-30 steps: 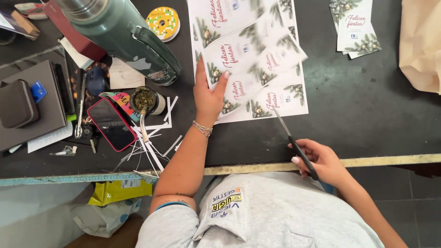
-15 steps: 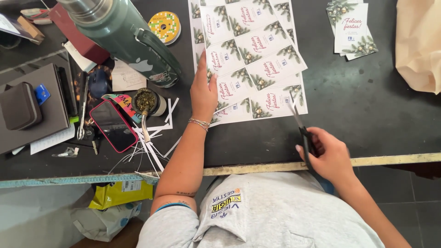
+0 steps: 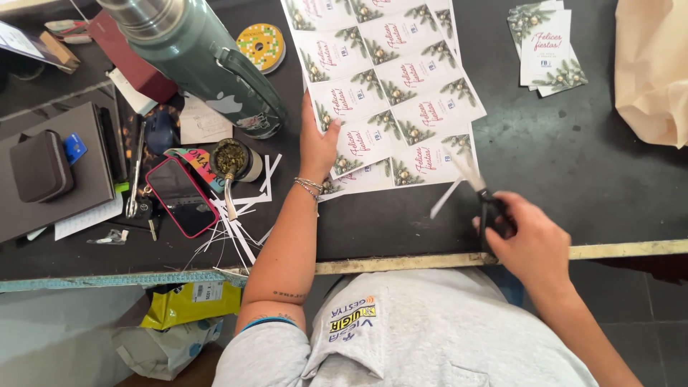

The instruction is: The person uses scissors to cut individual greeting cards from a printed sheet. They separate the cards along the printed lines and place the cut pieces on the table.

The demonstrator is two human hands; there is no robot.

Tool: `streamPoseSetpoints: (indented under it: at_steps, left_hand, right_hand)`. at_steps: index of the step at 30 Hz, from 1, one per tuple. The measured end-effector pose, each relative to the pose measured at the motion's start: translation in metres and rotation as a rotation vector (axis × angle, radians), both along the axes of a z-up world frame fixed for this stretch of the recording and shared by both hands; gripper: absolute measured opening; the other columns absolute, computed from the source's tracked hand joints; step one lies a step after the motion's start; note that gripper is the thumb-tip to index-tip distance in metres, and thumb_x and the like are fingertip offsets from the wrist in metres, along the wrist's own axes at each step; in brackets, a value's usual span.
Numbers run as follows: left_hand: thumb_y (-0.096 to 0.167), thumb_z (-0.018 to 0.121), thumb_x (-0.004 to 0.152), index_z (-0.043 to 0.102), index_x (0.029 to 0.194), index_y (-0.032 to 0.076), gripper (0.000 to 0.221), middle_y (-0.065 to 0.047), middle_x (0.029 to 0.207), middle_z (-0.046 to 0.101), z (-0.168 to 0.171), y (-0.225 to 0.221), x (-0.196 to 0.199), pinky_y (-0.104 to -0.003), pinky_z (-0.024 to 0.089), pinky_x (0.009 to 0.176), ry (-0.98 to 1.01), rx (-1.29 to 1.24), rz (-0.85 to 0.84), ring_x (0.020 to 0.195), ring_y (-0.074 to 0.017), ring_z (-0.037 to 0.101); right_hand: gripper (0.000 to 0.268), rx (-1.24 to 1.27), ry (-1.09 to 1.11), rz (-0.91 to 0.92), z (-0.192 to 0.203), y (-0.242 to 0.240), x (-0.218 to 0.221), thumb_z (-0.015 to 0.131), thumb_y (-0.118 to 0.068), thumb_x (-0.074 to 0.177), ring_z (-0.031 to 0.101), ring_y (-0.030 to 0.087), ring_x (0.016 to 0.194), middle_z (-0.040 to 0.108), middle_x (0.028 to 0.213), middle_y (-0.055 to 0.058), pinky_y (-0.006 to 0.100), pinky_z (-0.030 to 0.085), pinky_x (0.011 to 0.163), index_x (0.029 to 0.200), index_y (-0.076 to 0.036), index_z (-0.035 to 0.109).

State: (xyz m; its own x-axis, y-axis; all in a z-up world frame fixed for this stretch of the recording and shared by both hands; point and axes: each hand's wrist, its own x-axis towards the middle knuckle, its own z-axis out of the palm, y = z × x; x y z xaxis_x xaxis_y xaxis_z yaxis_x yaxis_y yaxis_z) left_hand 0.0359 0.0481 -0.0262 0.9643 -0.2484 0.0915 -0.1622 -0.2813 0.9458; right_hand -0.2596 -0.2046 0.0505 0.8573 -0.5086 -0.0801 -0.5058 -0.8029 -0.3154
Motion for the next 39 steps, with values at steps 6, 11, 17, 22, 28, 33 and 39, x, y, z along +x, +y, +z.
streamPoseSetpoints:
  at_steps: [6,11,17,22,28,33,39]
  left_hand:
    - [0.025,0.063,0.1,0.019,0.159,0.007,0.076,-0.013,0.166,0.027,-0.014,-0.001,0.003,-0.043,0.024,0.125,-0.027,-0.02,0.015,0.154,-0.0291,0.026]
    - [0.028,0.067,0.098,0.024,0.157,0.007,0.076,-0.014,0.161,0.034,0.014,-0.008,-0.007,-0.045,0.028,0.124,-0.071,-0.137,-0.021,0.151,-0.0299,0.032]
    - [0.009,0.079,0.092,0.016,0.162,0.014,0.094,-0.019,0.149,0.05,0.002,-0.015,-0.008,-0.05,0.035,0.121,-0.04,-0.326,-0.079,0.137,-0.0294,0.051]
    - [-0.002,0.075,0.092,0.02,0.161,0.021,0.091,-0.016,0.136,0.063,-0.013,-0.009,-0.002,-0.048,0.053,0.107,-0.048,-0.473,-0.117,0.12,-0.0262,0.067]
    - [-0.004,0.078,0.091,0.014,0.162,0.018,0.099,-0.014,0.145,0.057,-0.016,-0.013,-0.013,-0.044,0.047,0.115,-0.174,-0.499,-0.029,0.125,-0.0155,0.058]
    - [0.001,0.082,0.09,0.015,0.164,0.016,0.101,-0.014,0.15,0.053,-0.008,-0.019,-0.014,-0.046,0.041,0.12,-0.21,-0.481,0.012,0.133,-0.0175,0.055]
    - [0.004,0.076,0.093,0.03,0.162,0.017,0.084,-0.018,0.161,0.039,-0.004,-0.017,-0.012,-0.051,0.033,0.124,-0.273,-0.119,0.092,0.147,-0.0363,0.039]
  right_hand:
    - [0.047,-0.065,-0.273,0.131,-0.009,-0.024,0.007,0.08,-0.028,0.083,0.069,0.017,0.092,0.074,0.108,-0.003,0.035,0.053,0.077,0.129,-0.019,0.07]
    - [0.04,0.723,-0.211,-0.061,-0.008,-0.045,0.047,0.078,-0.018,0.087,0.068,0.017,0.071,0.07,0.083,0.007,0.029,0.052,0.076,0.123,-0.008,0.064]
    - [0.042,1.306,-0.214,0.204,-0.076,-0.053,0.062,0.077,-0.005,0.081,0.071,0.027,0.043,0.068,0.061,0.017,0.037,0.059,0.047,0.121,0.003,0.066]
    - [0.036,1.454,-0.038,0.36,-0.064,-0.041,0.053,0.08,-0.006,0.079,0.073,0.026,0.035,0.07,0.05,0.017,0.035,0.059,0.039,0.112,0.004,0.068]
    - [0.035,1.374,0.042,0.346,-0.06,-0.042,0.05,0.083,-0.009,0.076,0.072,0.025,0.033,0.071,0.052,0.019,0.037,0.06,0.035,0.107,0.005,0.072]
    - [0.038,1.552,-0.111,0.24,-0.069,-0.033,0.036,0.068,-0.024,0.088,0.066,0.025,0.031,0.064,0.052,0.02,0.037,0.056,0.027,0.111,0.006,0.066]
    - [0.046,1.691,-0.254,0.216,-0.067,0.003,0.002,0.069,-0.022,0.089,0.066,0.029,0.032,0.062,0.059,0.025,0.042,0.059,0.026,0.116,0.014,0.061]
